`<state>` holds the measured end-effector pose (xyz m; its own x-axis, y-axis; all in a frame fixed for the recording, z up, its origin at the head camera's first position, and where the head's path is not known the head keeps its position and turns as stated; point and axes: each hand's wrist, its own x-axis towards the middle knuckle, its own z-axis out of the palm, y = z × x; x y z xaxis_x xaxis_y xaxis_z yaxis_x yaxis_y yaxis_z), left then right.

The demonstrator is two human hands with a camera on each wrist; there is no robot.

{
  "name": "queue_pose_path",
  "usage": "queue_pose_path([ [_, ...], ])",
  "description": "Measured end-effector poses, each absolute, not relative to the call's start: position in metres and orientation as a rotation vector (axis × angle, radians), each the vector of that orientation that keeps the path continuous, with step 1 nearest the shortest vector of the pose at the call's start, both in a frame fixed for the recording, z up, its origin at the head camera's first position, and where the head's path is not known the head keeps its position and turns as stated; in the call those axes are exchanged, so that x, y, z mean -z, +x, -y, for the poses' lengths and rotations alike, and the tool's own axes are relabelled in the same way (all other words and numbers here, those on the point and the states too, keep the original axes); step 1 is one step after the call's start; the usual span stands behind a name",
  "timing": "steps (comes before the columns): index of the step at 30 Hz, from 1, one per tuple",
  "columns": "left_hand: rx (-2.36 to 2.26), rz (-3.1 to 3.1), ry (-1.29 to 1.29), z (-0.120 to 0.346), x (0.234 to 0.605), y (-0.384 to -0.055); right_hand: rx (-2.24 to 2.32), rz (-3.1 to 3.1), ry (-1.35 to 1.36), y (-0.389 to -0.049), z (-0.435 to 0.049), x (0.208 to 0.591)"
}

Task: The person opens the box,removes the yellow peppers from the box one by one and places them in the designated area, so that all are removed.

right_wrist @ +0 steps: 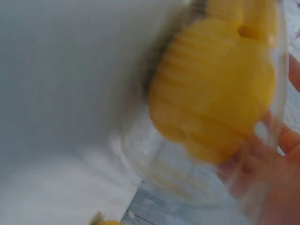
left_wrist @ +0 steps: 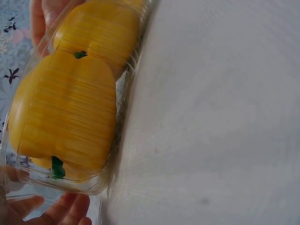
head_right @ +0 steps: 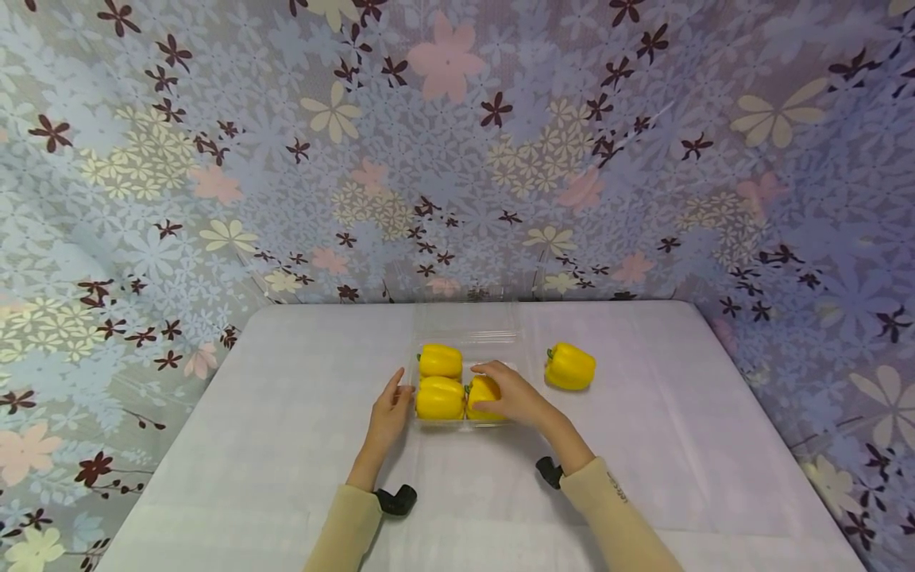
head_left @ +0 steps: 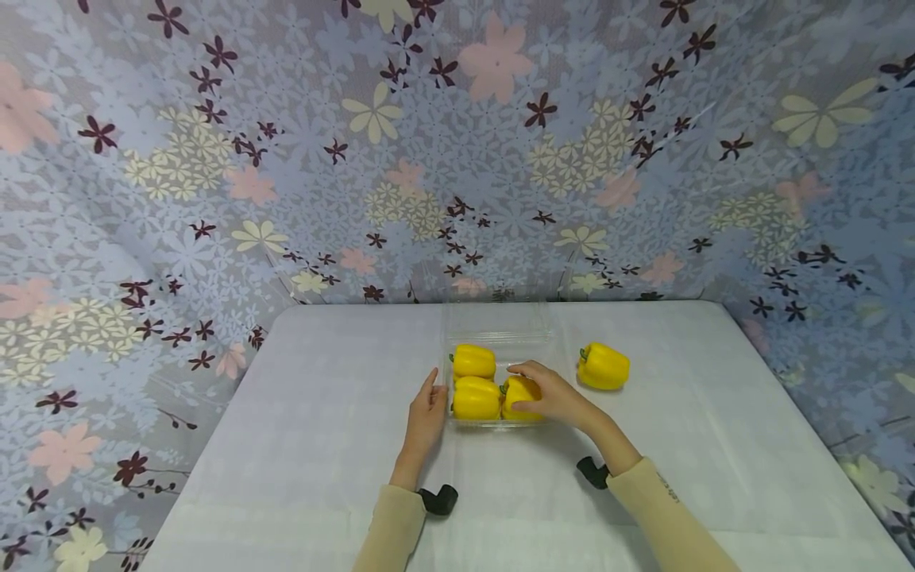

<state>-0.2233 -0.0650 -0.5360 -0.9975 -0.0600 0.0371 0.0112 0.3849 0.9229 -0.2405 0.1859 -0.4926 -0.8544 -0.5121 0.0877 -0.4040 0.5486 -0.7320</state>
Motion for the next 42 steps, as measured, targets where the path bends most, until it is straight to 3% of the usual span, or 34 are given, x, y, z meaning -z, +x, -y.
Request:
queue_pose_path([
  [27, 1.696, 2.555, 0.036, 0.065, 0.536, -0.222, 1.256, -2.76, -0.541, -0.237, -0.177, 0.505],
  [42, 1.691, 2.575, 0.08, 0.064, 0.537, -0.222, 1.324, -2.764, -0.47, -0.241, -0.2, 0.469],
])
